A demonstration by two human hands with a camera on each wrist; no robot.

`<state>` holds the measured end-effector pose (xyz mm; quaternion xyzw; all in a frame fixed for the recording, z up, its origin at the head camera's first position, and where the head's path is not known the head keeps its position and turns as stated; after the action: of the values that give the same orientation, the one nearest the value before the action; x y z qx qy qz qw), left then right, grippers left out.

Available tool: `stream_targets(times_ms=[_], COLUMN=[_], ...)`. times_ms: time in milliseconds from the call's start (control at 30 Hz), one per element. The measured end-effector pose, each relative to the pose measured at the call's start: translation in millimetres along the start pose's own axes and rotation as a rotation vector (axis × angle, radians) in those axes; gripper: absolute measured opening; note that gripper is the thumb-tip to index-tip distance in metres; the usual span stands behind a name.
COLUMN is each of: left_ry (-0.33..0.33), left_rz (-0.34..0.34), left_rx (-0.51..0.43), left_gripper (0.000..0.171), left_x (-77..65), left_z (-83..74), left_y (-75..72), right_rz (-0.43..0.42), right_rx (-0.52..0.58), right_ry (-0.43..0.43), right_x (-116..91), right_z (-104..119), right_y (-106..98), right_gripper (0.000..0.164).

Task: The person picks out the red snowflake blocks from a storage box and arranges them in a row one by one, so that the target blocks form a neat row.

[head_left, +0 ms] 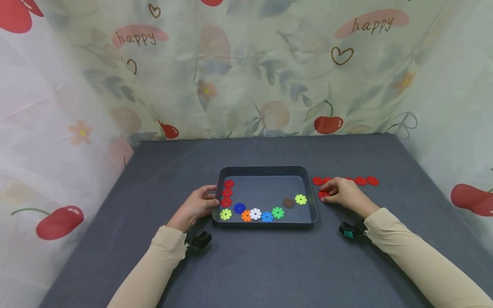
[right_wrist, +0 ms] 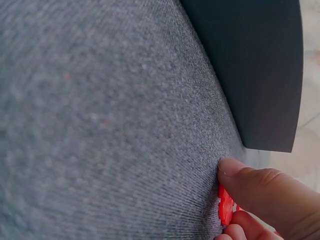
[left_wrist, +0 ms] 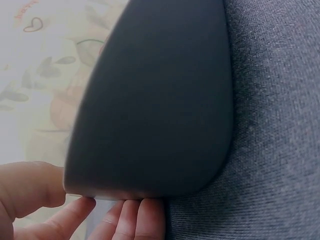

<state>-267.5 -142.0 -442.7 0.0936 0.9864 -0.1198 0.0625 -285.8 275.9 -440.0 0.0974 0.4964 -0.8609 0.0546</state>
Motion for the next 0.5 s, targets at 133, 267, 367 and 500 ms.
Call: stream_targets(times_ms=[133, 267, 367, 500], left_ry=[0.002, 0.006, 0.007, 0.009], left_rz=[-0.002, 0.000, 0.003, 0.004], left_rx=[0.003, 0.002, 0.003, -0.003], left_gripper=[0.057, 0.057, 0.058, 0.058], left_x=[-0.2, -0.4, -0.2, -0.1], left_z=[0.5, 1.1, 1.2, 0.4], left_y=[0.0, -0.3, -0.4, -0.3], right_rz=[0.004, 0.009, 0.011, 0.002], right_rx=[0.003, 0.011, 0.012, 0.007], right_ry=[0.008, 0.013, 0.015, 0.010], right_x=[0.0, -0.2, 0.4, 0.6], right_z=[-0.6, 0.3, 0.3, -0.4], right_y=[-0.4, -0.7, -1.0, -1.8], right_gripper=[0.034, 0.035, 0.036, 0.035])
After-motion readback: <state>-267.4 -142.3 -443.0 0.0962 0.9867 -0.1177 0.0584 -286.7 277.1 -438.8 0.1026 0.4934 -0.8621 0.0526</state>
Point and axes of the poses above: each hand's wrist, its own x-axis towards the middle knuckle, its own y-axis out of the palm, z = x × y, the point moved 4 cm from there along x, towards the middle knuckle, and after that the axes turned 15 degrees about y, right-handed, at the moved point
